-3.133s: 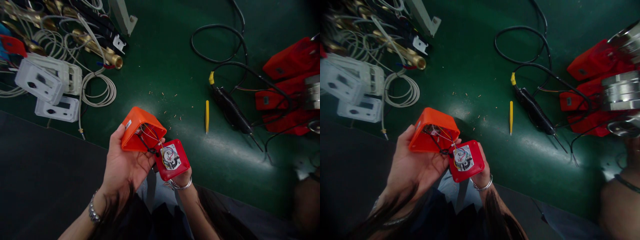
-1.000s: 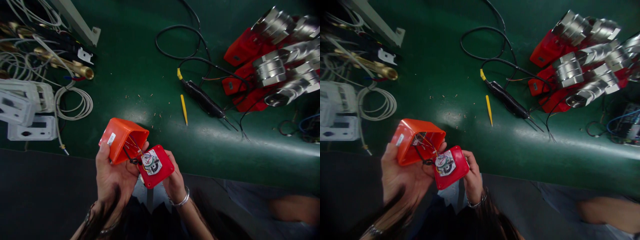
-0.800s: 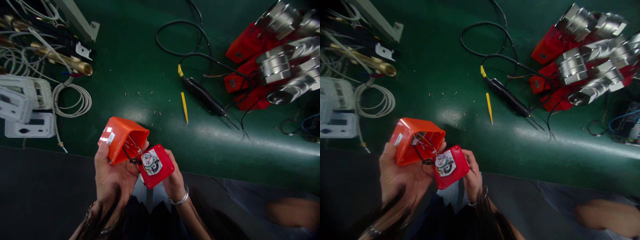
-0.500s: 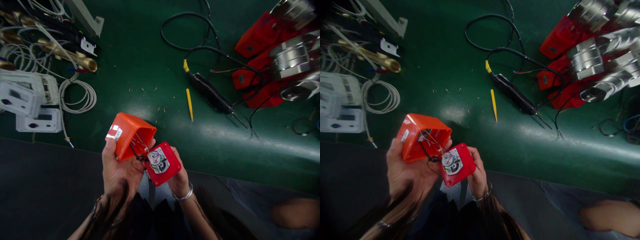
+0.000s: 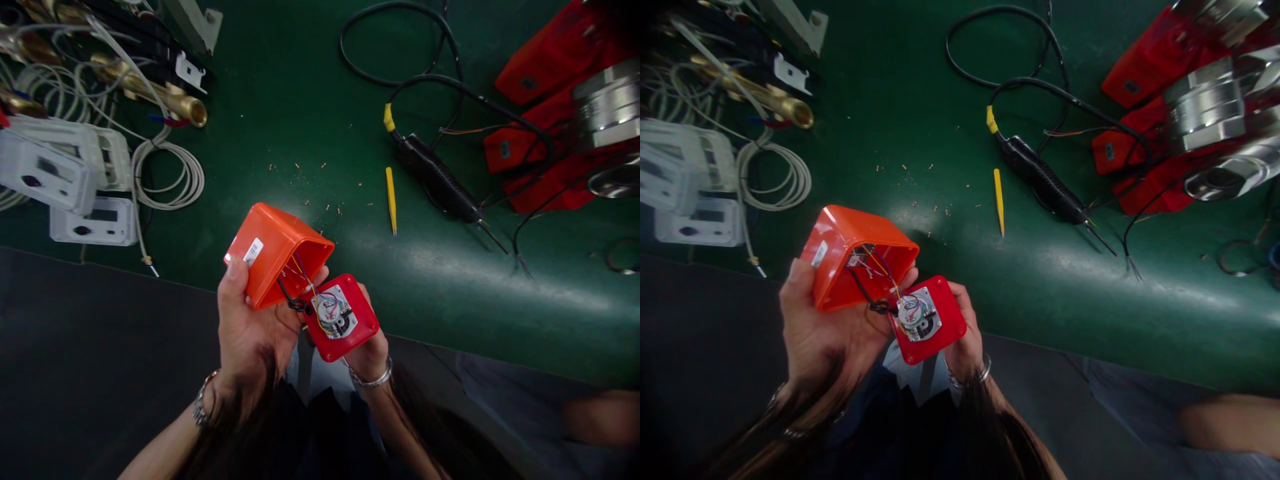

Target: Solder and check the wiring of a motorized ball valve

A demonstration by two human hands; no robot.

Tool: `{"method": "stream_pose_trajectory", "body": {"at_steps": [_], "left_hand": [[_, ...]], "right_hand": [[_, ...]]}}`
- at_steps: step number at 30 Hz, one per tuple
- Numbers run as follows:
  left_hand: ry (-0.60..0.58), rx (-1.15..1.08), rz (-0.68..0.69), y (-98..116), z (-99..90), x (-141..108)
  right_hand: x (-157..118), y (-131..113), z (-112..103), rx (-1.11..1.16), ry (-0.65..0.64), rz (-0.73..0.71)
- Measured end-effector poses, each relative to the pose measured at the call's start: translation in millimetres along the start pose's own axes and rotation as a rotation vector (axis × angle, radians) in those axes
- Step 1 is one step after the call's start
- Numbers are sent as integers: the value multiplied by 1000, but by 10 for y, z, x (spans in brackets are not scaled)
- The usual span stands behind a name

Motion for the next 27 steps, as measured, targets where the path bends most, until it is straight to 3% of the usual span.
{"method": "stream_pose_trajectory", "body": {"at_steps": [8, 14, 18, 20, 22, 25, 27], "left_hand": [[-57, 37, 26, -41, 34, 18], [-123, 43, 76, -192, 32, 242], [-151, 89, 74, -268, 52, 425], [-158, 109, 83, -275, 85, 470], [-163, 126, 89, -271, 122, 483], [-172, 146, 79, -270, 164, 484], [-175, 149, 76, -273, 175, 492]], "right_hand": [[12, 16, -71, -103, -17, -69], [97, -189, -132, -606, 128, -339], [154, -289, -257, -696, 122, -330], [175, -378, -310, -833, 78, -439], [193, -499, -315, -1126, -38, -557], [232, -682, -284, -1554, -226, -493], [256, -789, -255, -1715, -284, -426]]}}
Point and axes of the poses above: each hand's wrist, its own x-axis towards the middle knuckle, its own z-axis out of the palm, y = z × x, the point moved 2 cm from there along x, towards the middle knuckle, and after that the axes turned 2 degrees about -y, right-handed, at the moved point
